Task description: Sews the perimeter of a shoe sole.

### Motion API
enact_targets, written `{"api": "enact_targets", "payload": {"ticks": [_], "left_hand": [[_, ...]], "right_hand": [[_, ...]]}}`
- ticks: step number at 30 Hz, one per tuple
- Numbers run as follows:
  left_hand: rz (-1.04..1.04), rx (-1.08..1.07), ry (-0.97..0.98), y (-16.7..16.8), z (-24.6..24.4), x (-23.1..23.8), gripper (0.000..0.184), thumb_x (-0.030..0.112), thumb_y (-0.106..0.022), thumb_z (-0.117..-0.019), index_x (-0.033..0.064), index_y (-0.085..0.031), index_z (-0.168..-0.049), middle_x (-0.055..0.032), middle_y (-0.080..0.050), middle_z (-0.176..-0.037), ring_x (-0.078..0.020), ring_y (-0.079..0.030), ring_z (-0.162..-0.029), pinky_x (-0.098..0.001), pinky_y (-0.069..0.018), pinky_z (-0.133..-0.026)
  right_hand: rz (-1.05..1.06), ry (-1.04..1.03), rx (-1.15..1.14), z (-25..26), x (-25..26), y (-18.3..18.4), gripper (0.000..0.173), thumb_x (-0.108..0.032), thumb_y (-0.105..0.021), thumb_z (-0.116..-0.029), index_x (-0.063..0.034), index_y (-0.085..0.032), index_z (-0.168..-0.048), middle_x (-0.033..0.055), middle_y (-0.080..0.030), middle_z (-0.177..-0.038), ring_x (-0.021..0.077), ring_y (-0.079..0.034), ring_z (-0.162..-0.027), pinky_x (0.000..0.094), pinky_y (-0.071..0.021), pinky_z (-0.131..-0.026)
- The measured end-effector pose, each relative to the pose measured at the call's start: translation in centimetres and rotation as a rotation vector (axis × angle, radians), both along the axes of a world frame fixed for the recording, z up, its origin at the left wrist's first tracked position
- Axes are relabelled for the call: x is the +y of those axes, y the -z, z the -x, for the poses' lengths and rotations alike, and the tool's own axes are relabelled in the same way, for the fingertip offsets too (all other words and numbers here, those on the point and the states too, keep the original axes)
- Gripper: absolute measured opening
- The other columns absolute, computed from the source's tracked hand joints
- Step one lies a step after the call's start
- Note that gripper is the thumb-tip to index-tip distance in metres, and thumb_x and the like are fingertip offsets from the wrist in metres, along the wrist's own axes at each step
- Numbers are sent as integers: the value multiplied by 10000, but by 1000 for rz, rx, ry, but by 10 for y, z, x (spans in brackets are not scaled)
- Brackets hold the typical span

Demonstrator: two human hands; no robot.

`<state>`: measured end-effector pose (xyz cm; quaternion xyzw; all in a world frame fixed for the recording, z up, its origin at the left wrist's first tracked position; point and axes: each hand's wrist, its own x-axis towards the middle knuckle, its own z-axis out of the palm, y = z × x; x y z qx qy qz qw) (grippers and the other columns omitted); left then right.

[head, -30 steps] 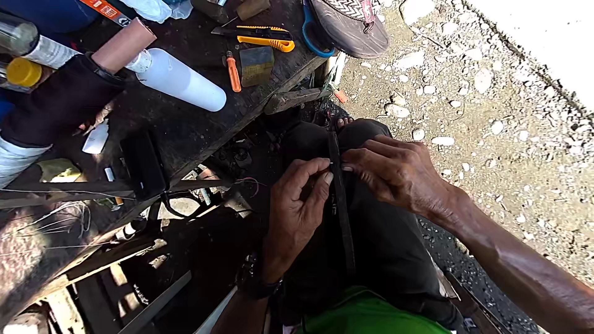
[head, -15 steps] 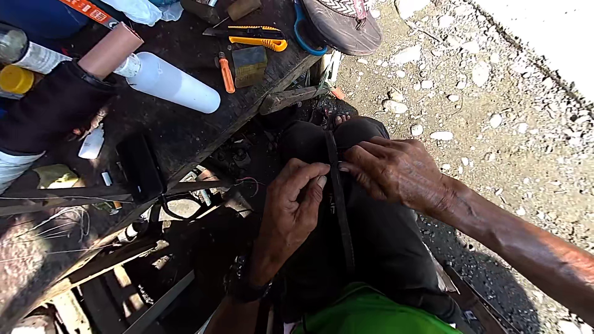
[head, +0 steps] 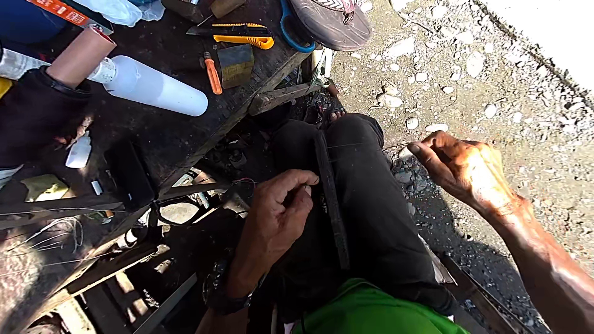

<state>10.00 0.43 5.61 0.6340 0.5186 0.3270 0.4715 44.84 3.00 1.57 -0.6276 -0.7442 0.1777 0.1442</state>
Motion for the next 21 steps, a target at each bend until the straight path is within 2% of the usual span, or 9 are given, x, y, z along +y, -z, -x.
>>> {"api": "enact_targets", "payload": {"ticks": [4, 6, 8, 10, 11, 12, 17, 19, 21], "left_hand": [[101, -231, 81, -17, 27, -18, 155, 121, -590, -967, 104, -732, -1027, 65, -684, -843, 39, -570, -673, -115, -466, -586], [133, -228, 43, -16, 44, -27, 150, 184, -626, -977, 148, -743, -1064, 76, -699, -862, 41, -581, -674, -112, -475, -591], [115, -115, -50, -9, 54, -30, 176, 187, -630, -971, 159, -746, -1100, 77, -712, -891, 20, -606, -699, -128, -498, -608], [38, 63, -118, -4, 55, -29, 233, 236, -634, -1001, 117, -726, -1179, 26, -708, -1023, -59, -653, -868, -203, -553, -743], [-15, 132, -145, -3, 50, -27, 279, 264, -633, -1008, 94, -709, -1215, -15, -694, -1129, -115, -661, -1002, -261, -569, -849], [-64, 156, -178, -2, 41, -26, 323, 272, -636, -1007, 62, -693, -1246, -54, -675, -1202, -154, -654, -1063, -292, -570, -884], [-137, 93, -181, 0, -17, -14, 644, 272, -665, -992, -79, -424, -1476, -140, -650, -1248, -101, -649, -777, -230, -562, -633], [-148, 199, -167, 4, -32, -9, 756, 315, -681, -980, -50, -337, -1546, -119, -670, -1183, -78, -644, -728, -224, -562, -588], [-193, 306, -165, 8, -40, -4, 756, 313, -692, -968, -31, -357, -1552, -73, -694, -1032, -44, -607, -673, -208, -524, -550]], "right_hand": [[278, -130, 596, 24, -10, 2, 434, -546, -530, -1035, -166, -657, -869, -111, -522, -633, -21, -482, -545, 206, -397, -498], [299, -177, 882, 37, -15, 0, 320, -404, -639, -1021, -113, -674, -892, -102, -576, -707, -54, -495, -607, 136, -401, -537], [208, -202, 981, 51, -15, -5, 211, -269, -675, -1006, -66, -719, -968, -61, -644, -809, -35, -541, -682, 134, -449, -597], [75, -200, 885, 67, -13, -9, 203, -242, -684, -994, -67, -757, -1067, -36, -666, -855, -14, -561, -701, 158, -484, -611], [13, -191, 768, 76, -11, -10, 228, -277, -672, -996, -102, -768, -1105, -44, -658, -840, -10, -553, -676, 178, -481, -587], [-44, -187, 657, 83, -9, -9, 241, -295, -649, -999, -134, -771, -1130, -44, -657, -829, 6, -554, -657, 211, -479, -565], [-220, -262, 389, 101, 10, -14, 302, -240, -572, -964, -168, -778, -1173, -22, -613, -738, 99, -557, -604, 291, -431, -499], [-181, -312, 294, 98, 17, -14, 310, -259, -572, -938, -208, -782, -1160, -34, -610, -733, 109, -565, -590, 318, -425, -485], [-123, -327, 347, 92, 20, -12, 264, -265, -578, -926, -210, -789, -1074, -56, -623, -742, 77, -564, -594, 309, -433, -491]]}}
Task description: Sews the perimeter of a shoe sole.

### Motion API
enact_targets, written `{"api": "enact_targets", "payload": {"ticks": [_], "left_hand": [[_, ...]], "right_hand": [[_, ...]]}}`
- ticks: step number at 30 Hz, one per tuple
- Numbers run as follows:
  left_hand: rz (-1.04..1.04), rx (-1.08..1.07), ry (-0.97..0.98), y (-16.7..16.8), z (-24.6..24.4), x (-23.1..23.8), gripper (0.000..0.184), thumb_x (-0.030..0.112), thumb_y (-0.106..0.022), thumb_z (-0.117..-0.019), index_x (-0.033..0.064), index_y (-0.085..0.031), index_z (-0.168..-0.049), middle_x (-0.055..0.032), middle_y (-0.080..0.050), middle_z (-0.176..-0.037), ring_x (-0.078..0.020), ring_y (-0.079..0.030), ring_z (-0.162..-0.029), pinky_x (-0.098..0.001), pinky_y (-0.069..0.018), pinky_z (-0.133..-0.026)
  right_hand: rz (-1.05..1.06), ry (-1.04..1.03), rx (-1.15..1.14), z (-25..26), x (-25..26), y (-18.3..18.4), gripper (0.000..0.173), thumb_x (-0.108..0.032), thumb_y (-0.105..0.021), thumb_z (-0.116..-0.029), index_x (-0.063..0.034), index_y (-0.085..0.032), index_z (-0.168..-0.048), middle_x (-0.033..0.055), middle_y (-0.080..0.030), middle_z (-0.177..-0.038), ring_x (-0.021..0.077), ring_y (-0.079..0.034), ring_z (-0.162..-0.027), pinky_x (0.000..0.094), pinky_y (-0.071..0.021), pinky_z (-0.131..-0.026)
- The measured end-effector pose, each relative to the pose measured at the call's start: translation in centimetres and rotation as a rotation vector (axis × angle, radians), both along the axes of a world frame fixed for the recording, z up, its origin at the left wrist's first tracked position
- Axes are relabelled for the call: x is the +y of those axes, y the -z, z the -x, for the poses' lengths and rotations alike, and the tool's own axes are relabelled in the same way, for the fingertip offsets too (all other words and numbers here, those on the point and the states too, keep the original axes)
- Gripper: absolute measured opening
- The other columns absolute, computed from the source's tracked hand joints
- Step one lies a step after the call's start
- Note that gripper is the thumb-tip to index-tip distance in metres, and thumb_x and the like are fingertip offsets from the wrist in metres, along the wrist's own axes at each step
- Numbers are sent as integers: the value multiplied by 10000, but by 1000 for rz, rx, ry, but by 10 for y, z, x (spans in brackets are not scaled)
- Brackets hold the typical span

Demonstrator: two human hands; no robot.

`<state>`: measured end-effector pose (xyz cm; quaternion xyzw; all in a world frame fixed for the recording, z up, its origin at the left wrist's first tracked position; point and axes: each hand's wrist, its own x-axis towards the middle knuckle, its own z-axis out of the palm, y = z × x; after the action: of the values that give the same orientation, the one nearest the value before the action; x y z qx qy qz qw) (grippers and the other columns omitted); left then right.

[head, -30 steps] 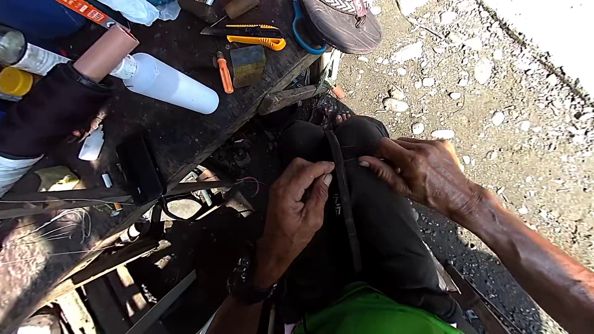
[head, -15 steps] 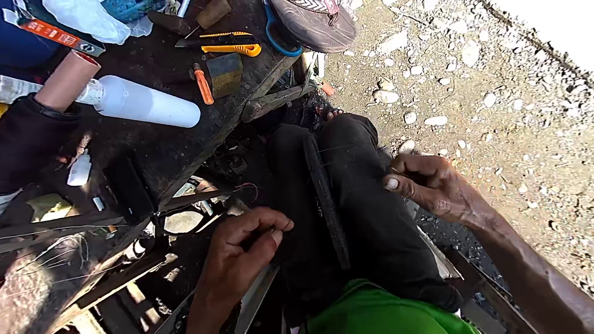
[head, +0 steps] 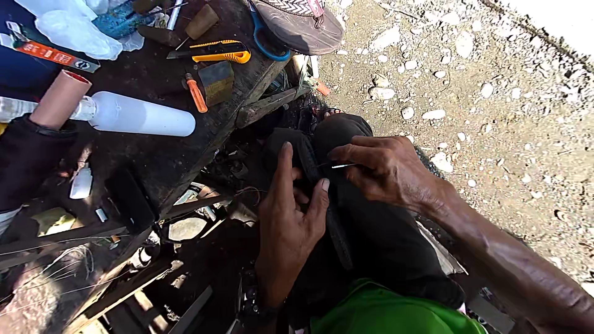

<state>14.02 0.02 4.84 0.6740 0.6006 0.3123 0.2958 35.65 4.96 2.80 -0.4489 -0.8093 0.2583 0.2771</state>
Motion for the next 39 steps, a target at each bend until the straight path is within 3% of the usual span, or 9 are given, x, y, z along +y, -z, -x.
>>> {"api": "enact_targets", "payload": {"ticks": [4, 7, 11, 18, 21, 26, 33, 36, 39], "left_hand": [[-37, 51, 21, 2, -3, 6, 682, 236, -671, -951, -12, -418, -1534, -24, -652, -831, -22, -552, -602, -185, -482, -512], [-41, 59, 28, 2, -3, 8, 677, 223, -665, -938, -9, -429, -1529, -1, -615, -755, -19, -517, -569, -184, -456, -498], [-73, 103, 16, 5, -6, 11, 679, 225, -662, -922, 13, -445, -1529, 27, -573, -689, -31, -483, -533, -207, -427, -473], [-76, -34, 16, 3, 3, 12, 611, 231, -648, -966, -29, -473, -1491, 35, -605, -741, -11, -502, -586, -175, -430, -513], [-42, -192, 43, 0, 10, 10, 523, 140, -594, -981, -48, -492, -1459, 20, -626, -770, -23, -551, -633, -174, -472, -559], [-56, -481, 83, -12, 17, 2, 385, 72, -538, -969, 8, -605, -1343, 94, -444, -671, 7, -397, -566, -148, -345, -518], [-31, -443, 21, -8, 29, 1, 411, 116, -587, -973, -21, -568, -1359, 92, -478, -680, -6, -430, -558, -151, -366, -494], [-4, -255, 55, -5, 21, 3, 599, 226, -656, -969, -74, -459, -1449, 65, -522, -699, -16, -476, -575, -163, -411, -515], [-2, -143, 53, 7, 9, 6, 746, 299, -721, -939, -61, -404, -1510, 47, -519, -693, -33, -477, -564, -189, -429, -503]], "right_hand": [[507, -157, 583, -19, -6, -8, 165, -147, -624, -968, -75, -767, -1008, -73, -701, -836, -43, -585, -683, 134, -484, -580], [931, -363, 1107, -31, -17, -7, 182, -238, -616, -1005, -90, -716, -1040, -62, -680, -817, -28, -587, -648, 137, -485, -568], [988, -404, 1330, -36, -26, -6, 217, -298, -607, -998, -104, -702, -1018, -69, -619, -738, 11, -576, -627, 187, -487, -591], [367, 175, 597, -38, -22, -11, 161, -147, -623, -977, -93, -741, -1073, -63, -679, -808, 1, -590, -639, 154, -504, -556], [200, 142, 418, -18, -20, -6, 199, -179, -648, -972, -92, -769, -1104, -52, -634, -877, -12, -563, -685, 155, -501, -569], [116, 90, 330, 1, -9, -6, 225, -202, -635, -961, -129, -775, -1122, -51, -626, -897, -9, -554, -687, 181, -487, -554], [2, -2, 94, 10, -6, 1, 247, -278, -606, -971, -201, -786, -1122, -45, -601, -800, 69, -567, -674, 268, -456, -551], [160, -58, 251, 8, -8, -4, 209, -249, -599, -973, -150, -776, -1024, -69, -664, -794, 20, -591, -681, 229, -478, -576], [605, -289, 840, -10, -15, -21, 176, -194, -613, -1013, -42, -702, -1023, -67, -659, -818, -49, -555, -692, 120, -445, -591]]}}
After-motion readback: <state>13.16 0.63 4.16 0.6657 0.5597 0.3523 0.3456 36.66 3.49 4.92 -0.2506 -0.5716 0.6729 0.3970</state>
